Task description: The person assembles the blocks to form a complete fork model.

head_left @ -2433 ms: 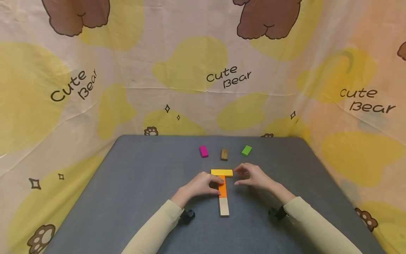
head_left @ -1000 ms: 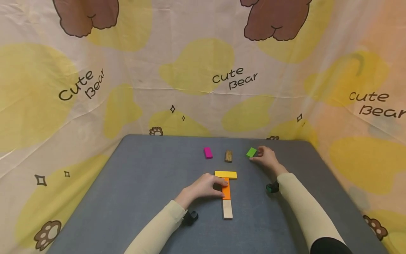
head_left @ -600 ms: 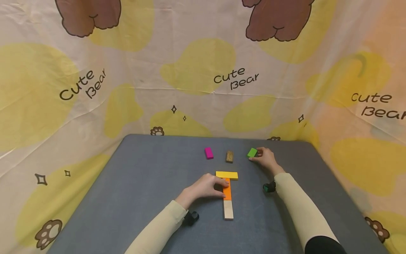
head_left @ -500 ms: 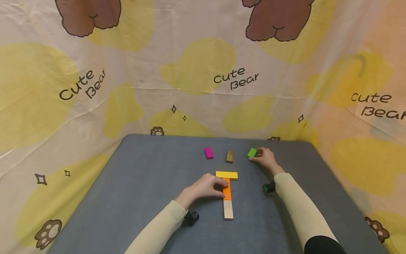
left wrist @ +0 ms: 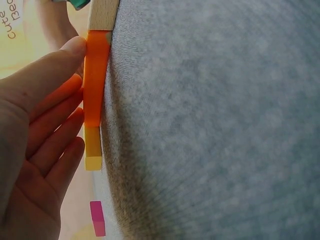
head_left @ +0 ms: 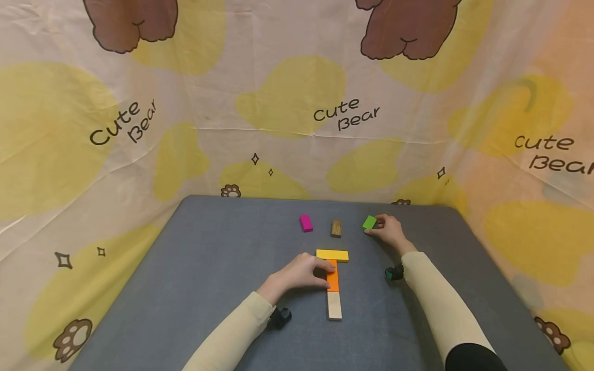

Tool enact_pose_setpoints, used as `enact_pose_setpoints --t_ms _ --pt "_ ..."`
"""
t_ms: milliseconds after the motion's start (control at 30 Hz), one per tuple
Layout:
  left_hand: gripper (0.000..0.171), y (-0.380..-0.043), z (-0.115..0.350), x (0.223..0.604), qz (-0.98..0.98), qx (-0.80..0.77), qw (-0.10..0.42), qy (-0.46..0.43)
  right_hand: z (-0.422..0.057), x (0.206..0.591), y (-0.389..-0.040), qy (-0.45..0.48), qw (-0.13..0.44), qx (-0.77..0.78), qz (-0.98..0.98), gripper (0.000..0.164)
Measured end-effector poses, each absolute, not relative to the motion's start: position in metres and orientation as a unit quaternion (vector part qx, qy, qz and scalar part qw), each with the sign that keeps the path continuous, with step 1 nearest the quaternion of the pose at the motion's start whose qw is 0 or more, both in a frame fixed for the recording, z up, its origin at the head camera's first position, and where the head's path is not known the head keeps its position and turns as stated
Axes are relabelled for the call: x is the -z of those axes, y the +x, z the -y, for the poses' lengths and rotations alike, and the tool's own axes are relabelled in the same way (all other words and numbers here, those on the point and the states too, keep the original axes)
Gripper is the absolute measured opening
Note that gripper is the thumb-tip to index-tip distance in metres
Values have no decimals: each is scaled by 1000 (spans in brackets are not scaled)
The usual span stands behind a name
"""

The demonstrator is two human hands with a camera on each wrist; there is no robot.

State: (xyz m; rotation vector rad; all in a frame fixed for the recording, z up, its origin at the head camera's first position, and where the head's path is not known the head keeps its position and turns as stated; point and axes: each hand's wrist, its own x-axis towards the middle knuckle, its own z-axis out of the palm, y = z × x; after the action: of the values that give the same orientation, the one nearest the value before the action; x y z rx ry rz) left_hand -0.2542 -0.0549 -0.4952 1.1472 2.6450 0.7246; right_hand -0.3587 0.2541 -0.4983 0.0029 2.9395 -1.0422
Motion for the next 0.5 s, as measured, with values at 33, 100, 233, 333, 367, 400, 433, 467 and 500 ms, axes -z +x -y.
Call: enact_pose_setpoints --t_ms 33,100,233,333,367,400,433,467,500 --pt "42 -254 54 495 -886 -243 83 386 -255 499 -358 1 11 334 -943 69" --pt "42 -254 54 496 -885 -243 83 388 -256 499 -357 2 11 332 -943 69" --pt "42 -254 53 497 -884 -243 80 391 -257 498 -354 3 8 336 -942 71" --pt "42 -253 54 497 -886 -243 83 387 -256 494 -351 -3 1 340 -940 71" --pt "42 -253 54 497 -886 -243 84 385 -256 492 -349 -8 -2 340 -941 71" --pt "42 -253 54 497 -887 -243 84 384 -255 491 -348 -15 -4 339 -941 70" --pt "42 -253 55 497 -887 -243 84 383 -254 489 -346 -21 -6 337 -941 69" --pt "42 -253 55 497 -888 -242 85 381 -253 488 -344 -28 -7 336 -942 69" --pt "42 -253 56 497 -889 -241 83 381 -252 486 -343 -34 -8 335 -942 69"
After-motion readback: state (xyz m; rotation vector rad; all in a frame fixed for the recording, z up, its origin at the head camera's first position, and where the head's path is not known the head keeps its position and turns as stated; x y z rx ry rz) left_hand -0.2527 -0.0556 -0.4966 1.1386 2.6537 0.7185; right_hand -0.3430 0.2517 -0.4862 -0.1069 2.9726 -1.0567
